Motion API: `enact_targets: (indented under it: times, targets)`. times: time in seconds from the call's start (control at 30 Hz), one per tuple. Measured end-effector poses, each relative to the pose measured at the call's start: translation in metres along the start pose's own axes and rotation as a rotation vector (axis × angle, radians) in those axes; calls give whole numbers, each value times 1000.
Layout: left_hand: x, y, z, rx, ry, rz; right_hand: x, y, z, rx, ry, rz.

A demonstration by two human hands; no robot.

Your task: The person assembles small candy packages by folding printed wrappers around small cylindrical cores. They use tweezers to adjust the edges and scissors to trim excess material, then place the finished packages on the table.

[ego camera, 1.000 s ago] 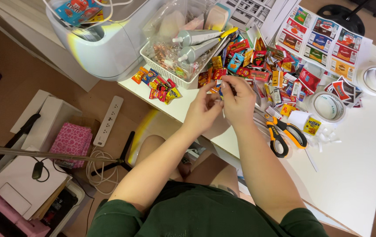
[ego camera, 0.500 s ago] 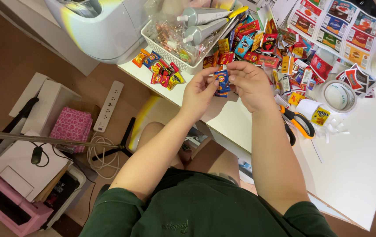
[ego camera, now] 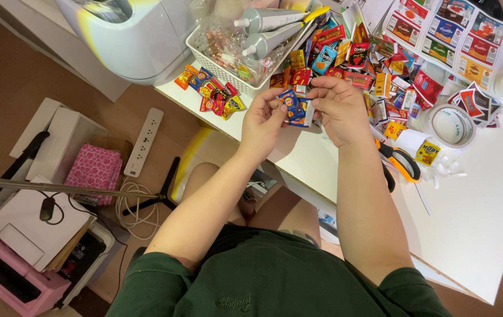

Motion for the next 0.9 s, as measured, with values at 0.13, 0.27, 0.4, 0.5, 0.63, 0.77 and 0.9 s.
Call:
enact_targets:
  times: [0.13,0.27,0.4,0.5,0.63,0.77,0.9]
  targets:
    - [1,4,0,13,34,-24,1,-2,-8,33,65,-44]
    - [-3,14,3,31,23,-10,7,4,-23,104,92,-48]
    - [-6,22,6,37,7,-38,-1,-7,-5,189,119,-20]
    - [-6,19,4,54,1,-49,-5,-14,7,139,149,-8]
    - [-7,24,6,55,-8,-51,-5,-16,11,130,152,-22]
    - [-6,25,7,100,-24,-85,-2,-12,7,130,157,-37]
    - [-4,13,4,164,-51,-101,-4,-14,10,95,207,-29]
Point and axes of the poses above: each hand's wrist, its own x-axis towards the middle knuckle, its own z-axis out of the palm, y = z × x, the point moved 3 cm from there along x, towards the middle knuckle, and after that the axes turned 7 degrees about -y, right-handed, at the moved point
